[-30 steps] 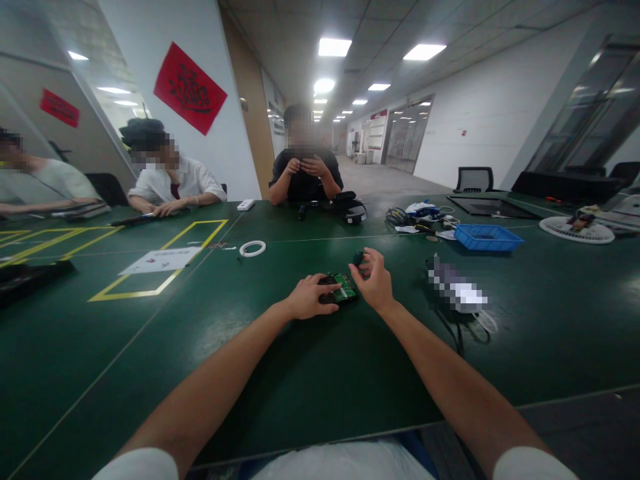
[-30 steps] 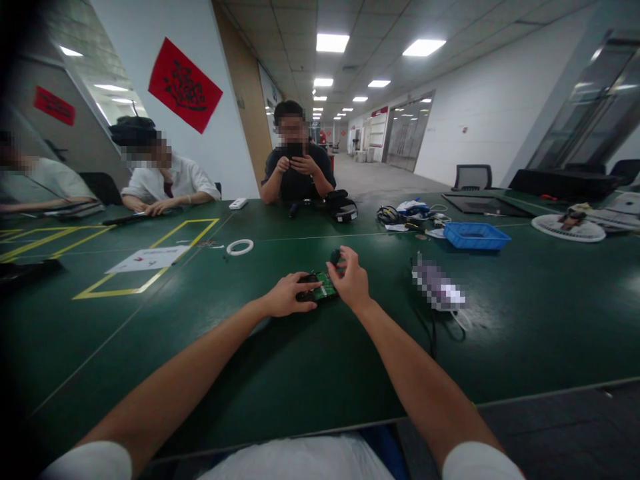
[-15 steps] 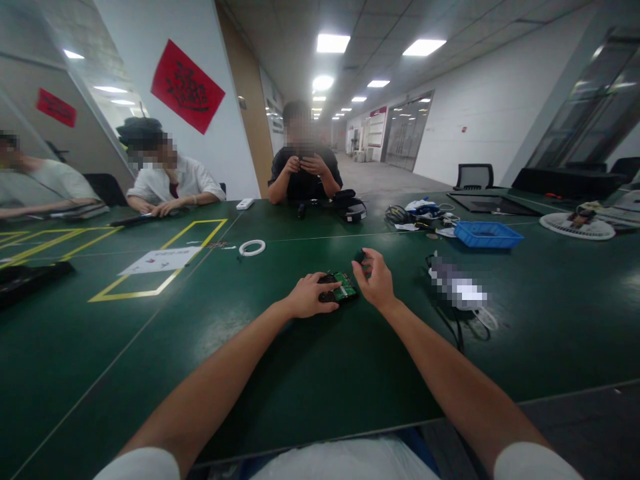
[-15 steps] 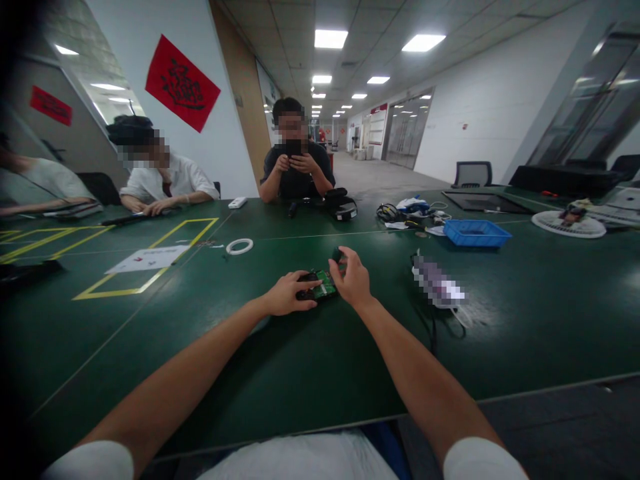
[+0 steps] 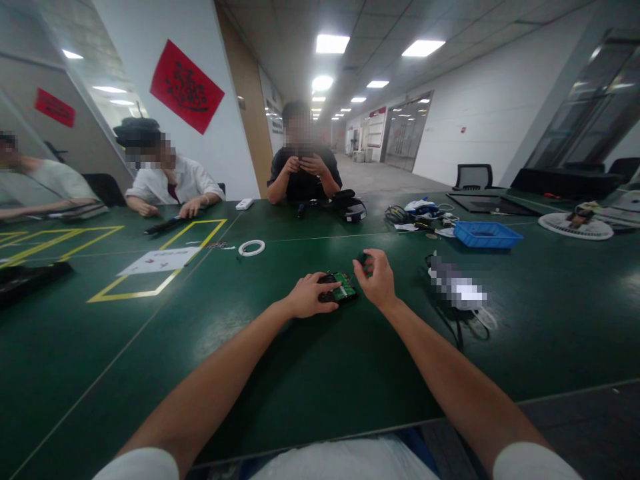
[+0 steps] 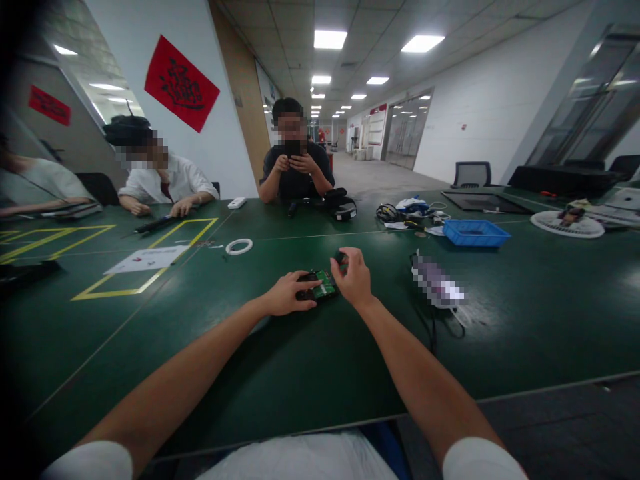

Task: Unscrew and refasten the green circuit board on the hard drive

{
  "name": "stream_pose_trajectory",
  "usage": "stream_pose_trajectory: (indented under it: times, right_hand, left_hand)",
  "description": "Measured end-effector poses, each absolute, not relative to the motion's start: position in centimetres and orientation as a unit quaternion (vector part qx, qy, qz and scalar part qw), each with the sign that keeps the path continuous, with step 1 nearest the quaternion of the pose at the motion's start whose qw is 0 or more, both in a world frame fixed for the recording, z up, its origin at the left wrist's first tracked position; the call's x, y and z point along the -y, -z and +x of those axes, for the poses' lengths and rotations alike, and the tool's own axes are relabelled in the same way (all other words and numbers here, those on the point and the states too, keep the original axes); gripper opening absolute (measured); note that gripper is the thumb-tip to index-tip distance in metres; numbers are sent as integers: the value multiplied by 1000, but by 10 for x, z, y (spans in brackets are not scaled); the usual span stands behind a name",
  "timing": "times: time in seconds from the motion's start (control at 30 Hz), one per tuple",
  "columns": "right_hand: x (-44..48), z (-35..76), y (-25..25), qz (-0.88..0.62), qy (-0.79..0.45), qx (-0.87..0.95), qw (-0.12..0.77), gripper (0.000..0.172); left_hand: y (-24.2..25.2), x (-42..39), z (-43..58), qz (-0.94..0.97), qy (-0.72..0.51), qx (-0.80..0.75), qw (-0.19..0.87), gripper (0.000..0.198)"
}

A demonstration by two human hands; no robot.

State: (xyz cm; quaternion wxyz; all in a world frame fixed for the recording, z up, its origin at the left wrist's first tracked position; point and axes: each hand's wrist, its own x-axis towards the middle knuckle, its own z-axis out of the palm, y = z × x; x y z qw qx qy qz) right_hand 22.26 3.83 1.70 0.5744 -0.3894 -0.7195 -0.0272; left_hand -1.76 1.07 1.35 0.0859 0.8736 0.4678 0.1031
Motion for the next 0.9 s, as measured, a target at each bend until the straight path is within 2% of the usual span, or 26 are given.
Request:
stream_pose_trajectory:
  times: [0.63, 0.9]
  right_hand:
    - [-35, 225, -21, -396, 40, 726, 561, 29]
    - [-33, 222, -21, -399, 45, 720, 566, 37]
  left_hand:
    - [-14, -9, -16, 871, -103, -473, 81, 70]
    - [-13, -10, -16, 871, -106, -473, 84, 70]
